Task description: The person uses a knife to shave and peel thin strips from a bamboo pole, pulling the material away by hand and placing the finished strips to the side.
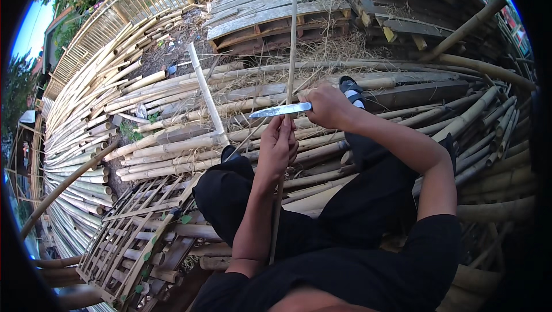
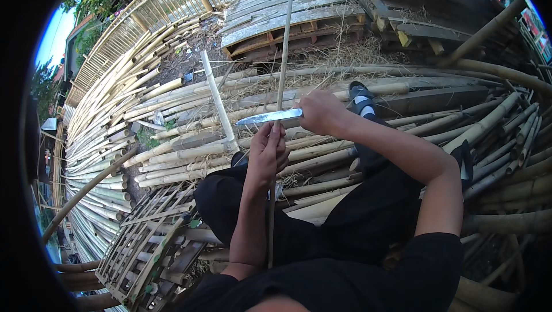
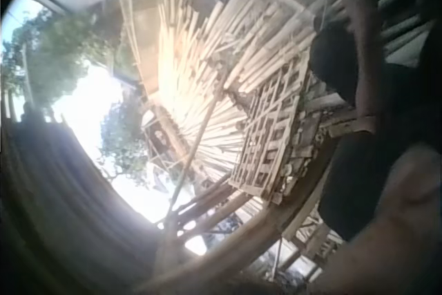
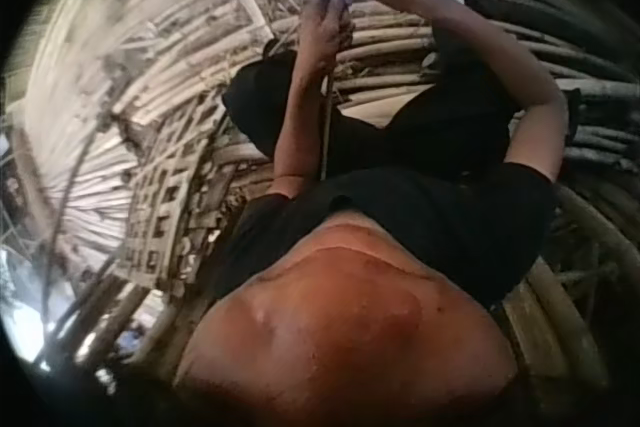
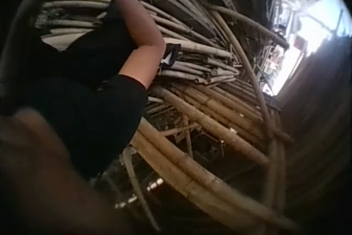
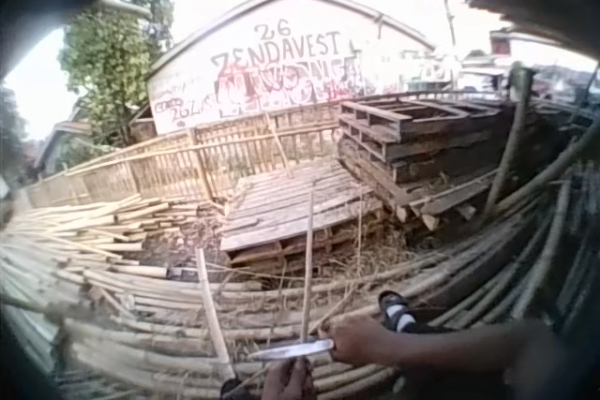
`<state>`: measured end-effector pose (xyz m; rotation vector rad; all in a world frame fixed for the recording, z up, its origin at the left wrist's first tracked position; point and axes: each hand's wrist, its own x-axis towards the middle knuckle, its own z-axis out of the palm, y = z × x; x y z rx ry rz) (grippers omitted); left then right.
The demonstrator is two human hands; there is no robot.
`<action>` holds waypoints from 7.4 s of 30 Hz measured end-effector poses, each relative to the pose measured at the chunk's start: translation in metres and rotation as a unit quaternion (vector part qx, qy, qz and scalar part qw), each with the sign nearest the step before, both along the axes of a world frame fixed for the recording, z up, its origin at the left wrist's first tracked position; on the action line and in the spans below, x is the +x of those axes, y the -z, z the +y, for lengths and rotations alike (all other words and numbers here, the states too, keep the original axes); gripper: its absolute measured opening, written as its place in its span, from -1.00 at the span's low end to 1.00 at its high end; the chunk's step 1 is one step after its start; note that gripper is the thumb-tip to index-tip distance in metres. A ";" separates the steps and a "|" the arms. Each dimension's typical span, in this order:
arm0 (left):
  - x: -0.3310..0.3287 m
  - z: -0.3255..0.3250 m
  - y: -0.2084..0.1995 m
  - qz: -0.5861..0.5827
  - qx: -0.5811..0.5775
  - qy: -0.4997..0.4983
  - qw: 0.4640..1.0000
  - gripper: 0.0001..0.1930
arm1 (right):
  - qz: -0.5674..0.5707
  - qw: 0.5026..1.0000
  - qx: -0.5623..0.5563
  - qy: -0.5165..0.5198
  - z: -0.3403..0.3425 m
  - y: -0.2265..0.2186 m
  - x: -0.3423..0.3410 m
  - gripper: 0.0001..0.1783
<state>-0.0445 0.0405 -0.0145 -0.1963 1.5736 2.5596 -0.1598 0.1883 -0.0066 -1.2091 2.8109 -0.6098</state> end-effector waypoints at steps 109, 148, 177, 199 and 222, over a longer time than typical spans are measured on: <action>0.023 0.000 -0.009 -0.052 -0.151 0.275 0.948 -0.65 | -0.415 0.696 -0.554 0.192 0.049 -0.023 -0.054 -0.73; 0.006 0.018 0.012 0.069 -0.437 -0.136 0.887 -0.66 | -0.092 0.988 0.078 0.091 -0.006 0.025 -0.013 -0.74; 0.013 0.016 0.006 0.083 -0.445 -0.169 0.875 -0.69 | -0.155 0.975 0.028 0.158 0.008 -0.012 -0.053 -0.56; 0.020 0.003 -0.003 0.035 -0.325 -0.130 0.936 -0.68 | -0.102 0.932 -0.061 0.343 0.062 -0.003 -0.128 -0.51; -0.016 0.018 0.001 -0.008 -0.041 0.047 0.998 -0.71 | -0.420 0.805 -0.400 0.125 0.015 -0.019 -0.032 -0.81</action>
